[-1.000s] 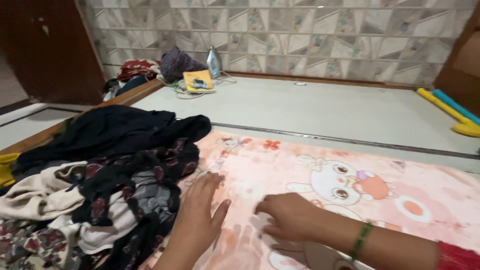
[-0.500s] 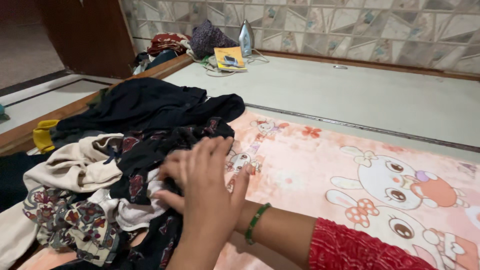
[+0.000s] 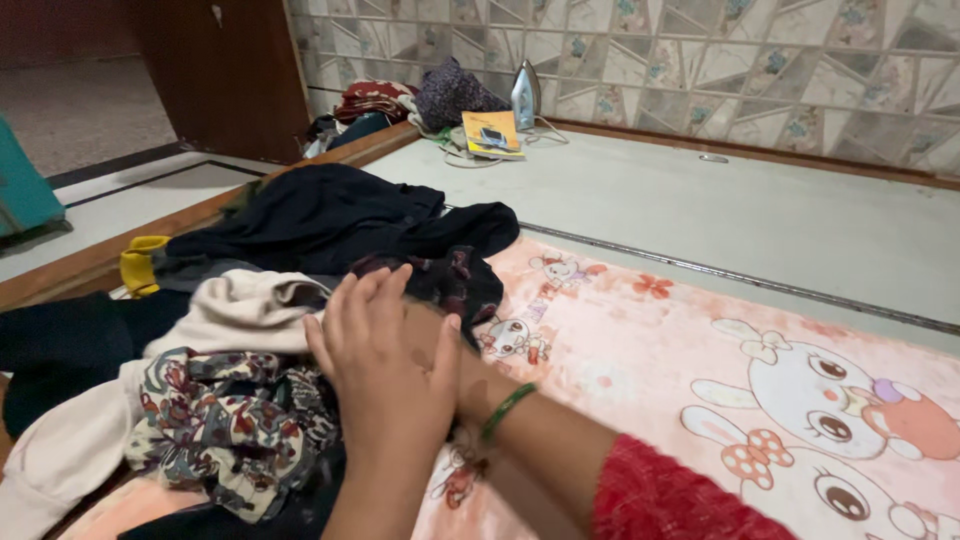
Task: The person folds a yellow patterned shirt and a pair of beige trousers by hand on a bed.
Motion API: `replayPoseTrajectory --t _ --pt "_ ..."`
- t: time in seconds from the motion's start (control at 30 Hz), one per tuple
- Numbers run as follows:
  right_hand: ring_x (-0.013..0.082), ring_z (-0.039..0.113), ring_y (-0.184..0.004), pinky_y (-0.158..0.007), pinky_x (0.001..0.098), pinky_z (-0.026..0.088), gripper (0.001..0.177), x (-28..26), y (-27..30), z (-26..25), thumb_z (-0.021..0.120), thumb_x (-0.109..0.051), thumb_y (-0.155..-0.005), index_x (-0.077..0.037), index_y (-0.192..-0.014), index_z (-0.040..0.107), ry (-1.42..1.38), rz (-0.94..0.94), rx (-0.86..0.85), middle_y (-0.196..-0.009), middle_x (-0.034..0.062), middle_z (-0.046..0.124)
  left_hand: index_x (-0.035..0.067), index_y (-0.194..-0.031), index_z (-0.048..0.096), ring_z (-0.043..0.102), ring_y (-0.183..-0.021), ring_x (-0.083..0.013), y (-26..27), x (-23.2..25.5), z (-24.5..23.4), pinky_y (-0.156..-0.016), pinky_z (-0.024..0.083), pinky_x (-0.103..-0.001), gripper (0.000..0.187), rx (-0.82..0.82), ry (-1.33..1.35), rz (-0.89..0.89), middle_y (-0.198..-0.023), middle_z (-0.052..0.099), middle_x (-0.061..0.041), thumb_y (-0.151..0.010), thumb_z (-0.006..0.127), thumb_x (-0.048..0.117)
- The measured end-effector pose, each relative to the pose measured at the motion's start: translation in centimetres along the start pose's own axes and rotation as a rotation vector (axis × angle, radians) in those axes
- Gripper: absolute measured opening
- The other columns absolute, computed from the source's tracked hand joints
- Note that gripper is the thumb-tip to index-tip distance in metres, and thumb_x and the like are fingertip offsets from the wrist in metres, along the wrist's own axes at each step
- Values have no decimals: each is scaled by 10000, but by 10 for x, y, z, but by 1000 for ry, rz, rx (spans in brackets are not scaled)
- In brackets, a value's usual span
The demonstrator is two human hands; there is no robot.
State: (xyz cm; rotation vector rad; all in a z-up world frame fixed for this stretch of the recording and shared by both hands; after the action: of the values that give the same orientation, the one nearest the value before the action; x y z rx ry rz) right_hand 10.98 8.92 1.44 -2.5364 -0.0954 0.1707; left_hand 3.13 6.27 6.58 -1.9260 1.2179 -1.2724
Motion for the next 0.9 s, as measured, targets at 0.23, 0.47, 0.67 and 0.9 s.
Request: replayPoseTrajectory --t 0.23,0.47,0.67,0.9 --pt "384 635 -998 -825 500 519 359 149 77 -65 750 -268 -782 -125 -1102 674 264 521 -37 -1006 167 661 46 -1486 419 244 -1425 -444 11 -24 35 -1094 109 -737 894 -288 -164 -175 -1505 390 -268 -761 763 440" --pt "372 652 -1048 -875 522 514 335 131 65 -86 695 -188 -800 -130 -1130 680 461 552 -157 -1050 155 685 64 -1543 337 195 -1450 -437 21 -29 48 -1109 122 -728 950 -410 -175 -218 -1553 322 -256 -774 762 426" --pt "402 607 -1040 -847 520 474 499 45 25 -48 745 -195 -645 -26 -1111 683 223 50 19 -1053 198 674 65 -1556 260 182 -1476 -427 25 -29 60 -1124 150 -706 969 -451 -144 -211 -1561 282 -250 -764 761 307" --pt "273 699 -953 -854 392 535 277 126 43 -63 635 -319 -954 -65 -1058 678 -259 515 81 -963 102 709 111 -1598 195 153 -1473 -440 18 -22 50 -1143 122 -699 1136 -367 -157 -192 -1610 226 -246 -700 849 350"
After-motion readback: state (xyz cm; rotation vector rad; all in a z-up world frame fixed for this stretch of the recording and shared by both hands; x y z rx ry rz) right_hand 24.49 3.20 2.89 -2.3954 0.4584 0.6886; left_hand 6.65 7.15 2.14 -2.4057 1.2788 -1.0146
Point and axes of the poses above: each hand's wrist, its own y-axis away from the middle knuckle, its own z-axis out of the palm, x = y × z, the point moved 9 cm from there along -y, towards the middle knuckle
